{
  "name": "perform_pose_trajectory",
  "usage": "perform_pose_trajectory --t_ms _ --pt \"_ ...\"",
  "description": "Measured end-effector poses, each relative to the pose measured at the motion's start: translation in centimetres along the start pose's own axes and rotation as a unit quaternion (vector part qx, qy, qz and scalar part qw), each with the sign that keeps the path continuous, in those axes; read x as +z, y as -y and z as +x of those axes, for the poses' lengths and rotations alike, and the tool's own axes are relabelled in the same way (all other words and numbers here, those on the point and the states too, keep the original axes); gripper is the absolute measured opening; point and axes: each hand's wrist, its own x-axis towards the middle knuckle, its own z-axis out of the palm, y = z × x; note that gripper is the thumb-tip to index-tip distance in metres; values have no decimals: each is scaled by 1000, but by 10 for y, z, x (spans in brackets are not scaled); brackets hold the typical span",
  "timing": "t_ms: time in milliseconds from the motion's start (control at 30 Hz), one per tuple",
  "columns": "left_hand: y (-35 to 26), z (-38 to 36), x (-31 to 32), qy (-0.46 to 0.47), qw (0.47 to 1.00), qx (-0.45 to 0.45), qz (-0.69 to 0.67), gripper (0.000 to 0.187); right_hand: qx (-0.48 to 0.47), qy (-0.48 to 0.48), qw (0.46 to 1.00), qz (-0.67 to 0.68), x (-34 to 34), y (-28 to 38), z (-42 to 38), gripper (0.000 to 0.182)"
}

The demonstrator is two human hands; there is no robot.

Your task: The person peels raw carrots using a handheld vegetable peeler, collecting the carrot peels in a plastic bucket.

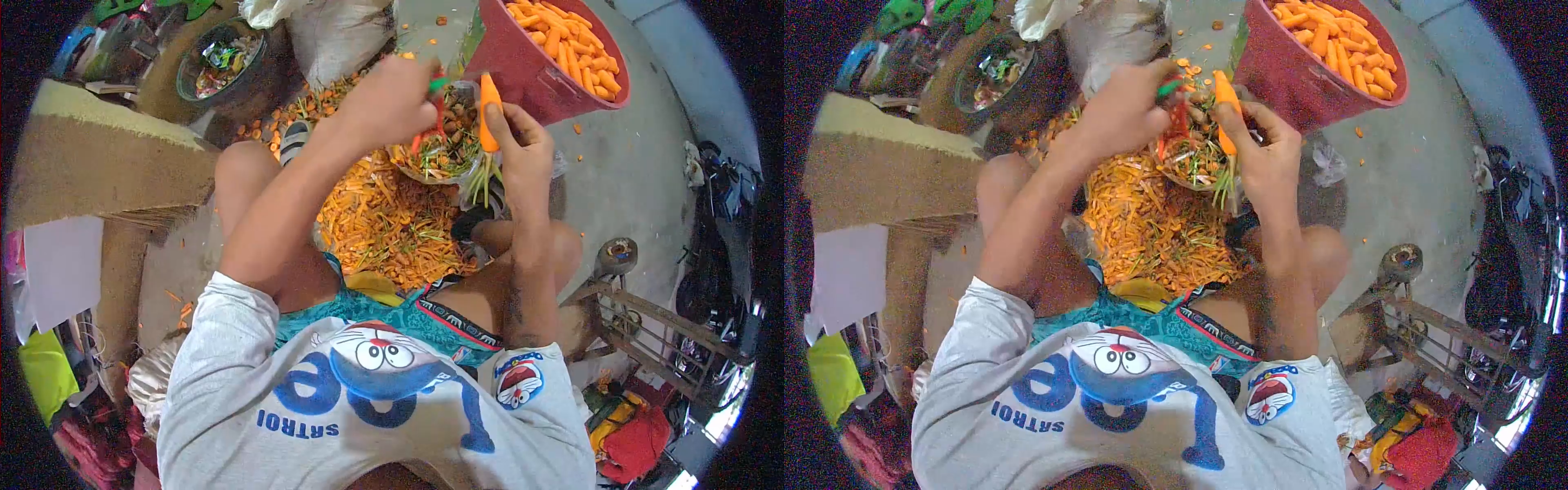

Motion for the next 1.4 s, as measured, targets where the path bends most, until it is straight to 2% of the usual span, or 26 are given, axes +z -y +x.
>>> perform_pose_trajectory --t_ms 33,167,233,333,367,400,433,500,600,667,700,800,833,900,967,1033,1067,1133,1167,1233,1267,1300,1333,1400 --pt "-9 0 -1 45 999 8 3 32 -12 -7 1000 12 4 9 -3 25" --pt "-22 1 -3 104 995 -9 5 30 -25 0 1000 5 5 6 -1 24" --pt "-15 7 -6 174 981 -79 20 27 -55 13 998 34 6 2 -3 24" --pt "23 16 2 214 967 -97 100 27 -34 20 995 97 2 0 -2 25" --pt "30 13 5 171 976 -112 70 26 -36 19 995 96 -2 -2 3 25" --pt "30 12 -1 176 976 -108 72 26 -19 5 964 267 -5 -5 8 25" --pt "30 12 -7 170 976 -116 76 27 -4 -11 903 429 -8 -9 11 25" --pt "32 11 -8 165 976 -122 79 27 11 -23 904 426 -16 -11 15 24" --pt "32 6 -1 136 985 -76 72 28 29 -28 907 419 -15 -14 17 22" --pt "7 2 -2 98 995 30 8 28 43 -69 913 400 -11 -24 17 24" --pt "-11 0 -9 93 995 8 -34 29 45 -70 912 401 -8 -24 15 24" --pt "-8 6 14 67 997 7 -25 31 47 -67 912 402 7 -21 11 23" --pt "-8 4 18 40 999 16 19 29 43 -60 913 402 13 -18 8 23" --pt "-6 4 22 36 999 9 -8 29 40 -52 914 400 18 -15 7 22" --pt "11 1 29 38 999 3 -35 30 -18 -42 903 427 21 -17 2 22" --pt "45 12 35 191 969 -138 70 36 -33 -44 908 415 22 -11 -3 21" --pt "47 15 35 181 971 -141 68 36 -43 -47 914 400 20 -8 0 21" --pt "23 17 13 274 948 -135 87 41 -3 -86 910 405 6 -11 23 31" --pt "23 20 5 276 948 -131 92 41 22 -109 899 423 -10 -12 46 35" --pt "31 19 -4 149 981 -75 103 34 -17 -61 829 556 -63 -15 118 46" --pt "33 23 -12 155 980 -74 101 34 60 -119 776 617 -87 2 144 46" --pt "34 31 -25 120 984 -59 114 33 133 -173 712 668 -102 14 165 46" --pt "34 40 -39 81 988 -44 127 32 133 -173 712 667 -103 9 176 46" --pt "33 58 -65 77 991 -28 108 32 147 -103 809 559 -93 -12 191 47"
